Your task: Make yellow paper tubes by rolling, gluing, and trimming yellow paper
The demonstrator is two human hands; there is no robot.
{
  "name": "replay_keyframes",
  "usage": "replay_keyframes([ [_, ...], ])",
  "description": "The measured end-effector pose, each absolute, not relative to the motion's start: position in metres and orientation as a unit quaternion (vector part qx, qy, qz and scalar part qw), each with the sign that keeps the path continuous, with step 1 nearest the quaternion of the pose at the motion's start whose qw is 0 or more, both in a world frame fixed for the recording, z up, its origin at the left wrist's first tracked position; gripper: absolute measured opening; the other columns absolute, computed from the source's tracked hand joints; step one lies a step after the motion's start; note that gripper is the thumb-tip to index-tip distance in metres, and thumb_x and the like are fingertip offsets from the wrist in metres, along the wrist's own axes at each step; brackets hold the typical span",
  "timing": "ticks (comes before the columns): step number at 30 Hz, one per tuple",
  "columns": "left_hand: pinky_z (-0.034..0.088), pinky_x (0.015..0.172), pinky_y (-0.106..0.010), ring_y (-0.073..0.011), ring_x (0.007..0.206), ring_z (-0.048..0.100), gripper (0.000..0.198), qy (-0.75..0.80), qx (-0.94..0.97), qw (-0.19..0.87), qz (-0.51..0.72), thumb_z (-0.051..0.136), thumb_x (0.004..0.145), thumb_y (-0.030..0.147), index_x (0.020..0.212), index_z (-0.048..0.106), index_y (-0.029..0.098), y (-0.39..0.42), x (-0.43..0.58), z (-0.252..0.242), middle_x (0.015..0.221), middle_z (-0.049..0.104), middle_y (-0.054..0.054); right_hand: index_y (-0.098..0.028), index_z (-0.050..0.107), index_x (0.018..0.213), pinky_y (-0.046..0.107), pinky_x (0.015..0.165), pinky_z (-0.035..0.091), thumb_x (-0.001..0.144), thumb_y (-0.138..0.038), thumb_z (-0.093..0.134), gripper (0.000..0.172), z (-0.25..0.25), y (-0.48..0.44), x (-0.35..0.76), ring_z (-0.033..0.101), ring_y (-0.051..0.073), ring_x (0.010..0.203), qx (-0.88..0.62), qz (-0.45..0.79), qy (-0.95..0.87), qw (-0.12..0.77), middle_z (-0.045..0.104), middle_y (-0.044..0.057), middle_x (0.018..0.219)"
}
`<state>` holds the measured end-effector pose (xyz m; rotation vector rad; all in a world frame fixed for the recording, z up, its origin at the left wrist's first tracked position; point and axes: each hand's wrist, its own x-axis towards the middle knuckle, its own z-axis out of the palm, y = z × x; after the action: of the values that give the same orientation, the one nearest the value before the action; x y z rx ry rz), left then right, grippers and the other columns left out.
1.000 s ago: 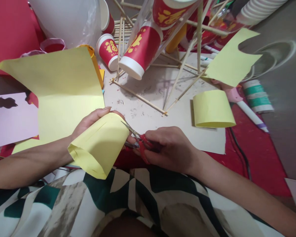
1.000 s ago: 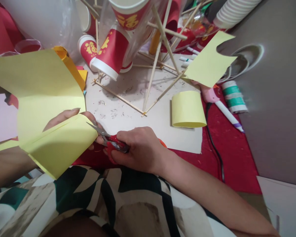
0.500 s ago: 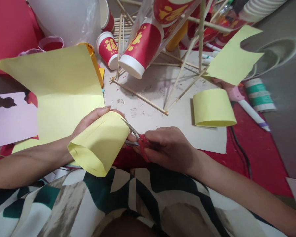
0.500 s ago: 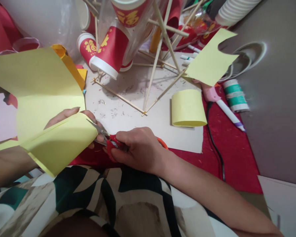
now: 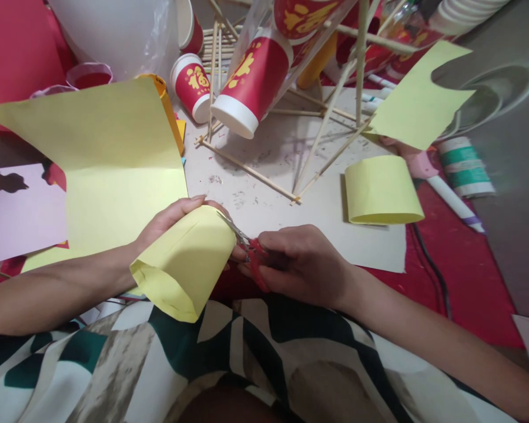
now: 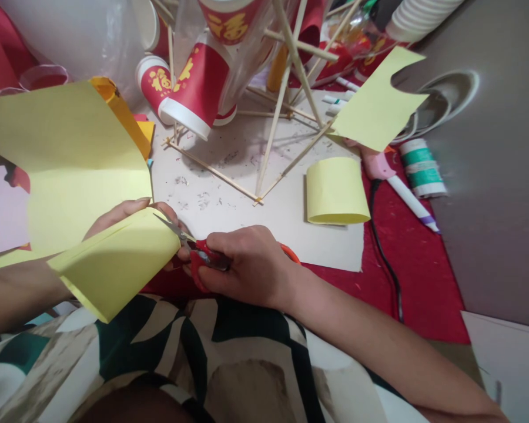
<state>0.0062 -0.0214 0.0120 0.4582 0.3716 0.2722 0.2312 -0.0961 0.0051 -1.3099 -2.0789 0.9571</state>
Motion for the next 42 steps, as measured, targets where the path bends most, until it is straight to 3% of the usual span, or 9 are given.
replay_keyframes([
  [5, 0.057, 0.083, -0.035, -0.0262, 0.095, 0.075, 0.032, 0.195, 0.223, 0.943, 0.148, 0.042, 0.097, 0.04, 0.106, 0.054, 0.012, -0.019, 0.005, 0.016, 0.1, 0.077, -0.019, -0.021, 0.042, 0.059, 0.024, 0.051, 0.026, 0.076, -0.029, 0.065, 0.029, 0.009, -0.096, 0.23, 0.031, 0.009, 0.052, -0.507, 0.293, -0.78, 0.222, 0.039, -0.006, 0.052],
  [10, 0.057, 0.077, -0.03, -0.0239, 0.09, 0.077, 0.029, 0.177, 0.213, 0.953, 0.123, 0.037, 0.1, 0.038, 0.107, 0.05, 0.014, -0.016, 0.001, 0.021, 0.104, 0.076, -0.021, -0.021, 0.043, 0.06, 0.025, 0.053, 0.024, 0.075, -0.031, 0.066, 0.029, 0.008, -0.096, 0.231, 0.033, 0.009, 0.052, -0.517, 0.252, -0.793, 0.2, 0.041, -0.005, 0.052],
  [17, 0.056, 0.084, -0.033, -0.0263, 0.1, 0.074, 0.031, 0.201, 0.221, 0.943, 0.145, 0.038, 0.099, 0.041, 0.107, 0.05, 0.014, -0.019, 0.003, 0.017, 0.102, 0.077, -0.019, -0.021, 0.041, 0.059, 0.026, 0.053, 0.024, 0.073, -0.029, 0.066, 0.03, 0.007, -0.096, 0.23, 0.031, 0.009, 0.053, -0.518, 0.258, -0.79, 0.205, 0.039, -0.006, 0.052],
  [22, 0.056, 0.083, -0.033, -0.0239, 0.09, 0.076, 0.033, 0.196, 0.222, 0.945, 0.136, 0.041, 0.096, 0.042, 0.102, 0.055, 0.013, -0.02, 0.005, 0.016, 0.099, 0.077, -0.018, -0.021, 0.042, 0.059, 0.025, 0.053, 0.025, 0.074, -0.029, 0.066, 0.029, 0.007, -0.096, 0.23, 0.031, 0.01, 0.053, -0.514, 0.268, -0.788, 0.208, 0.039, -0.006, 0.052],
  [27, 0.055, 0.086, -0.038, -0.0263, 0.094, 0.075, 0.035, 0.209, 0.23, 0.939, 0.143, 0.037, 0.097, 0.042, 0.103, 0.056, 0.013, -0.02, 0.006, 0.015, 0.1, 0.077, -0.017, -0.02, 0.042, 0.058, 0.025, 0.052, 0.024, 0.078, -0.031, 0.064, 0.031, 0.004, -0.097, 0.232, 0.029, 0.009, 0.053, -0.506, 0.275, -0.783, 0.233, 0.038, -0.006, 0.051],
  [42, 0.055, 0.085, -0.033, -0.0243, 0.096, 0.075, 0.031, 0.195, 0.232, 0.943, 0.134, 0.037, 0.099, 0.039, 0.105, 0.053, 0.013, -0.018, 0.005, 0.015, 0.101, 0.077, -0.018, -0.019, 0.05, 0.059, 0.025, 0.053, 0.026, 0.084, -0.03, 0.055, 0.028, -0.002, -0.099, 0.231, 0.033, 0.009, 0.052, -0.497, 0.276, -0.782, 0.255, 0.043, -0.004, 0.051],
])
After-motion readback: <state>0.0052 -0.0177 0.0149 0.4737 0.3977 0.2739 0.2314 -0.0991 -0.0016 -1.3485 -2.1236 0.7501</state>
